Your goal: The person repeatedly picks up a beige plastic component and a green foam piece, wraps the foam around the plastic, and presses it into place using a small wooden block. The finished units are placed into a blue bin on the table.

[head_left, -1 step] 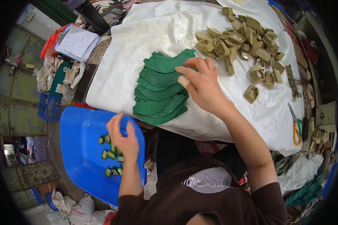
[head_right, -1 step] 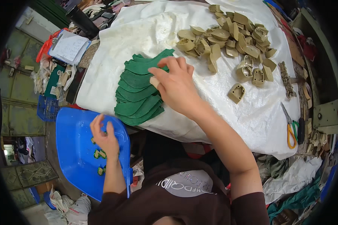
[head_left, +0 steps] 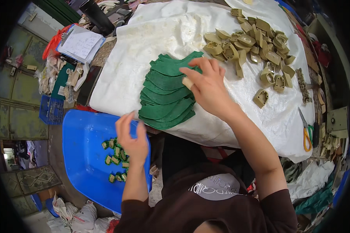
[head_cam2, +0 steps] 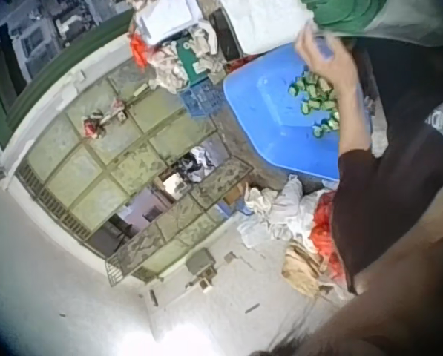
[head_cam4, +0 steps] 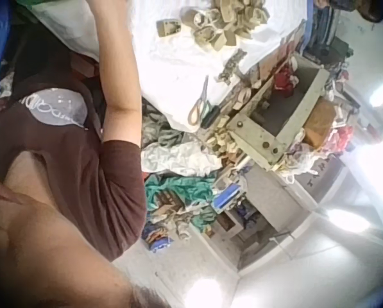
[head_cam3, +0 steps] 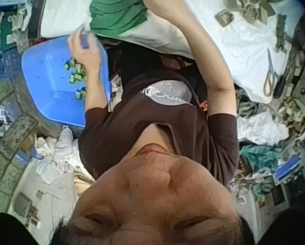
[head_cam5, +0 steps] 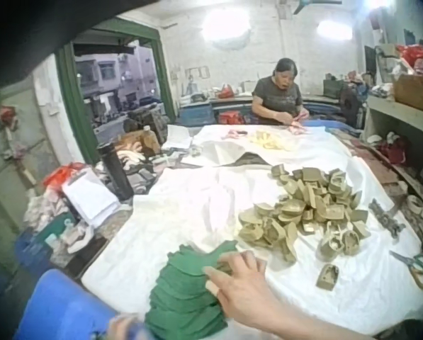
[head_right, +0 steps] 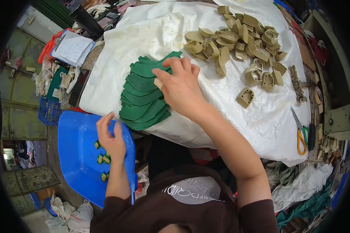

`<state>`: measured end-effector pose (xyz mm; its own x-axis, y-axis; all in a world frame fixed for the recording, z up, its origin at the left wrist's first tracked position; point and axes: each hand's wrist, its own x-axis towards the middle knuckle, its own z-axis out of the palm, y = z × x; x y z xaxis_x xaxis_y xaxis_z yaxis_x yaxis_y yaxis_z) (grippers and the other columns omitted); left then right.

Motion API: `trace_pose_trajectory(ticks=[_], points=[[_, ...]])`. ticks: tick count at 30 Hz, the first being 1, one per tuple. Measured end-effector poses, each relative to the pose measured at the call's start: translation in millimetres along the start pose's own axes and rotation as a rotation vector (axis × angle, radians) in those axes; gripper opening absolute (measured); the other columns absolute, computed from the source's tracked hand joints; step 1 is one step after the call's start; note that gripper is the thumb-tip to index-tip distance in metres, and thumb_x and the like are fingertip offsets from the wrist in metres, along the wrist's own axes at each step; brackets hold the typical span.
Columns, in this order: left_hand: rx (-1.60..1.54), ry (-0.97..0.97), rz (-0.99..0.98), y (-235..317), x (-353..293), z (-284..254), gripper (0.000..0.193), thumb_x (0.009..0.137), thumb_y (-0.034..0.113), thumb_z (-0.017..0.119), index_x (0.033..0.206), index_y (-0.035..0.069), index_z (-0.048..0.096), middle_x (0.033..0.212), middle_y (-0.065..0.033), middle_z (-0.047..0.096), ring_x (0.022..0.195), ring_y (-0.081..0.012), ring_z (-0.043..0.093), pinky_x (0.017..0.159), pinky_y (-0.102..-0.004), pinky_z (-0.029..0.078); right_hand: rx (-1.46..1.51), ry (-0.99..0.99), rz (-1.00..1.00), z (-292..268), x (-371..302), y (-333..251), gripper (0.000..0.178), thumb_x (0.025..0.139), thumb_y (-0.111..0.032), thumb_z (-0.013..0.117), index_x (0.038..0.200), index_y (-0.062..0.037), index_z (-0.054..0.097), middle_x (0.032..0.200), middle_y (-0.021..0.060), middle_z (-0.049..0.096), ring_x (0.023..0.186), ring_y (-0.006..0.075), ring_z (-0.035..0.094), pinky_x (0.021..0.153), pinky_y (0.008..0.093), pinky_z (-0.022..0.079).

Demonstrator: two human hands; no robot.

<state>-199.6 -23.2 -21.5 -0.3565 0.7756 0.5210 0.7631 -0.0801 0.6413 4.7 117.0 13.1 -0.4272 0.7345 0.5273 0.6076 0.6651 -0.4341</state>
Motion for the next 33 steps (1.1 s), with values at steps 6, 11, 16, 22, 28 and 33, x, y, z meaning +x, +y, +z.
trace_pose_trajectory(ticks=[6,11,16,22,28,33], points=[[0.098,-0.217,0.236,35,33,43,0.037,0.081,0.004,0.058,0.117,-0.001,0.054,0.115,-0.021,0.058,0.105,-0.0361,0.054,0.093,-0.0426,0.041,-0.109,-0.024,-0.12,27,2,1,0.014,0.07,-0.006,0.064,0.083,-0.0103,0.066,0.115,0.0057,0.052,0.11,0.0263,0.042,0.09,0.0461,0.028],[0.124,-0.284,0.185,34,27,43,0.043,0.085,0.01,0.055,0.126,-0.002,0.046,0.121,-0.0235,0.054,0.112,-0.0387,0.049,0.099,-0.0453,0.035,0.45,0.054,0.072,-3,-11,3,0.022,0.07,0.006,0.06,0.088,-0.0072,0.061,0.102,0.0065,0.057,0.099,0.0245,0.051,0.085,0.0384,0.037],[0.101,-0.323,0.3,54,33,33,0.047,0.084,0.018,0.057,0.125,-0.003,0.048,0.129,-0.0247,0.047,0.118,-0.0388,0.045,0.102,-0.0465,0.028,0.94,0.064,0.415,-58,-30,12,0.023,0.073,0.009,0.057,0.091,-0.0044,0.06,0.085,0.0099,0.06,0.08,0.0232,0.059,0.071,0.0304,0.045],[-0.699,-0.553,0.151,103,10,66,0.034,0.095,0.013,0.046,0.123,-0.004,0.054,0.097,-0.0142,0.062,0.083,-0.0228,0.058,0.078,-0.0329,0.046,0.564,-0.294,0.031,-95,-62,18,0.029,0.067,0.009,0.057,0.091,-0.0054,0.061,0.087,0.0086,0.06,0.084,0.0295,0.056,0.077,0.0393,0.043],[-1.279,-0.629,-0.541,121,-5,91,0.035,0.099,0.014,0.041,0.127,-0.006,0.048,0.084,-0.008,0.062,0.065,-0.0103,0.053,0.057,-0.0239,0.041,-0.148,-0.217,0.147,-133,-93,95,0.044,0.072,0.008,0.055,0.114,-0.0053,0.06,0.115,0.0092,0.058,0.112,0.029,0.049,0.096,0.0407,0.039],[-1.365,-0.687,-0.639,130,-13,112,0.038,0.099,0.017,0.042,0.129,-0.007,0.044,0.087,-0.0101,0.061,0.073,-0.0132,0.056,0.065,-0.0267,0.044,-0.083,-0.245,0.242,-128,-122,107,0.047,0.073,0.0,0.06,0.12,-0.0061,0.058,0.124,0.0097,0.053,0.121,0.0288,0.042,0.102,0.0401,0.036]])
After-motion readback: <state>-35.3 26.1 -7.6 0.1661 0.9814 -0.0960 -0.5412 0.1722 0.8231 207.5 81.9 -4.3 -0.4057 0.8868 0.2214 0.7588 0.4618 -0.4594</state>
